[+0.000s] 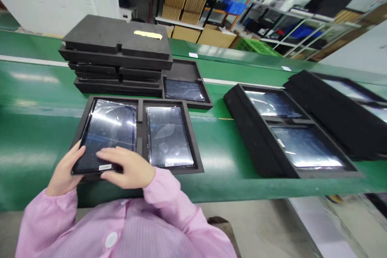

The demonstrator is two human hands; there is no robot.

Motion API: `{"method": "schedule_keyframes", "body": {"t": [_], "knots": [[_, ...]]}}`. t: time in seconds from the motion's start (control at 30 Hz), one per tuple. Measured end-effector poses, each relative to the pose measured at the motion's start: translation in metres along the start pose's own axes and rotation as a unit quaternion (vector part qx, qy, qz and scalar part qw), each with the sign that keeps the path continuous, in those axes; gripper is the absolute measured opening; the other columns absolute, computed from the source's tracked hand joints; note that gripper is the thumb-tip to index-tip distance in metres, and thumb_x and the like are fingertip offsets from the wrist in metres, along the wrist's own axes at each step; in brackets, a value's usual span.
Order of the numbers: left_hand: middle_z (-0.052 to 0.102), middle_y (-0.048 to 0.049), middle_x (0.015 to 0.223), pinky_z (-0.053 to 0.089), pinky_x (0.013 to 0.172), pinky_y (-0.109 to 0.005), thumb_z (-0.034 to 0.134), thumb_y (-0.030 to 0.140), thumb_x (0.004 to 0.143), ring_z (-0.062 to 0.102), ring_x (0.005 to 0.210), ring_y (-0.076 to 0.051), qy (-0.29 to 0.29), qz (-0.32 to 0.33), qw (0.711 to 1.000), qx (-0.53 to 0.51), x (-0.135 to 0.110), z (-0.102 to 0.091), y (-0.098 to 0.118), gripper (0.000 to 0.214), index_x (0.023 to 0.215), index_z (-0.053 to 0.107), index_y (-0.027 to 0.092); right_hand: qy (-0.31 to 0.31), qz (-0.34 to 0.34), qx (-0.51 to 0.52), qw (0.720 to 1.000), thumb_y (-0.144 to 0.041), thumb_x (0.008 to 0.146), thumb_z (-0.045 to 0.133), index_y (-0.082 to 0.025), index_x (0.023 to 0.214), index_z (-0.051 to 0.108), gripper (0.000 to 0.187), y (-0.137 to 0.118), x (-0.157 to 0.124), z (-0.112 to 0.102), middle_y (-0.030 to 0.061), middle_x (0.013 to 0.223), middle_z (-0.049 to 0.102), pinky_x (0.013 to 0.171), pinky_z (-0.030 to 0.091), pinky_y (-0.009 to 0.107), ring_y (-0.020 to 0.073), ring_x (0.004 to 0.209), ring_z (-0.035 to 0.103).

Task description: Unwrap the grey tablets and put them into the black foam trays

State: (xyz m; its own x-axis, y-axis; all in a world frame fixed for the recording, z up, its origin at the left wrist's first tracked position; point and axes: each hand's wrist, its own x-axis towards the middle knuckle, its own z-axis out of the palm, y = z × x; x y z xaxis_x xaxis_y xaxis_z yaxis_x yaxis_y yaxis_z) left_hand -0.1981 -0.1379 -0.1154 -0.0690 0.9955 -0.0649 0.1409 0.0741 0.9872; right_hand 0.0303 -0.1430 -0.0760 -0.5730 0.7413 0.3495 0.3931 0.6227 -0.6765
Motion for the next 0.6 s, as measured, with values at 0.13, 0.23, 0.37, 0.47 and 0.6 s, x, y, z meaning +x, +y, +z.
{"method": "schedule_keyframes", "body": {"t": [0.13,0.23,0.37,0.47,0.6], "knots": [[0.042,-0.0119,0.156,0.026,0.123,-0.045,0.049,0.051,0.089,0.037,0.146,-0.029,-0.043,-0.028,0.982,0.181,0.010,0.000,0.013,0.069,0.149,0.040,0.017,0.241,0.297,-0.118,0.917,-0.031,0.090,0.056,-0.017,0.128,0.063,0.041,0.038,-0.041,-0.062,0.0113,0.136,0.063,0.115,0.040,0.038,0.0224,0.131,0.055],[0.045,-0.0226,0.150,0.033,0.118,-0.052,0.037,0.051,0.092,0.044,0.140,-0.037,-0.007,-0.040,0.934,0.354,0.016,0.009,0.006,0.074,0.151,0.032,0.006,0.275,0.495,-0.192,0.801,-0.030,0.088,0.056,-0.008,0.133,0.059,0.050,0.063,-0.070,-0.096,0.0209,0.139,0.057,0.114,0.037,0.047,0.0320,0.133,0.052],[0.048,-0.0316,0.140,0.037,0.112,-0.058,0.027,0.043,0.095,0.043,0.138,-0.044,0.018,0.088,0.878,0.471,0.009,0.024,0.002,0.068,0.143,0.041,-0.003,0.247,0.570,-0.166,0.766,-0.040,0.085,0.062,-0.007,0.127,0.062,0.053,0.084,-0.090,-0.117,0.0241,0.119,0.068,0.097,0.048,0.049,0.0385,0.114,0.064],[0.033,-0.0290,0.153,0.026,0.116,-0.063,0.035,0.046,0.094,0.021,0.148,-0.047,0.056,0.186,0.835,0.515,-0.004,0.022,0.012,0.061,0.136,0.051,0.005,0.225,0.581,-0.126,0.772,-0.041,0.085,0.062,-0.011,0.094,0.073,0.033,0.092,-0.095,-0.123,0.0178,0.092,0.074,0.084,0.051,0.042,0.0345,0.093,0.070],[0.050,-0.0233,0.139,0.037,0.105,-0.070,0.051,0.059,0.084,0.035,0.139,-0.052,0.116,0.091,0.856,0.496,-0.011,-0.006,0.021,0.067,0.136,0.046,0.017,0.238,0.548,-0.067,0.799,-0.033,0.085,0.060,-0.016,0.078,0.071,0.021,0.090,-0.102,-0.126,0.0093,0.078,0.071,0.077,0.049,0.035,0.0261,0.080,0.068]]}}
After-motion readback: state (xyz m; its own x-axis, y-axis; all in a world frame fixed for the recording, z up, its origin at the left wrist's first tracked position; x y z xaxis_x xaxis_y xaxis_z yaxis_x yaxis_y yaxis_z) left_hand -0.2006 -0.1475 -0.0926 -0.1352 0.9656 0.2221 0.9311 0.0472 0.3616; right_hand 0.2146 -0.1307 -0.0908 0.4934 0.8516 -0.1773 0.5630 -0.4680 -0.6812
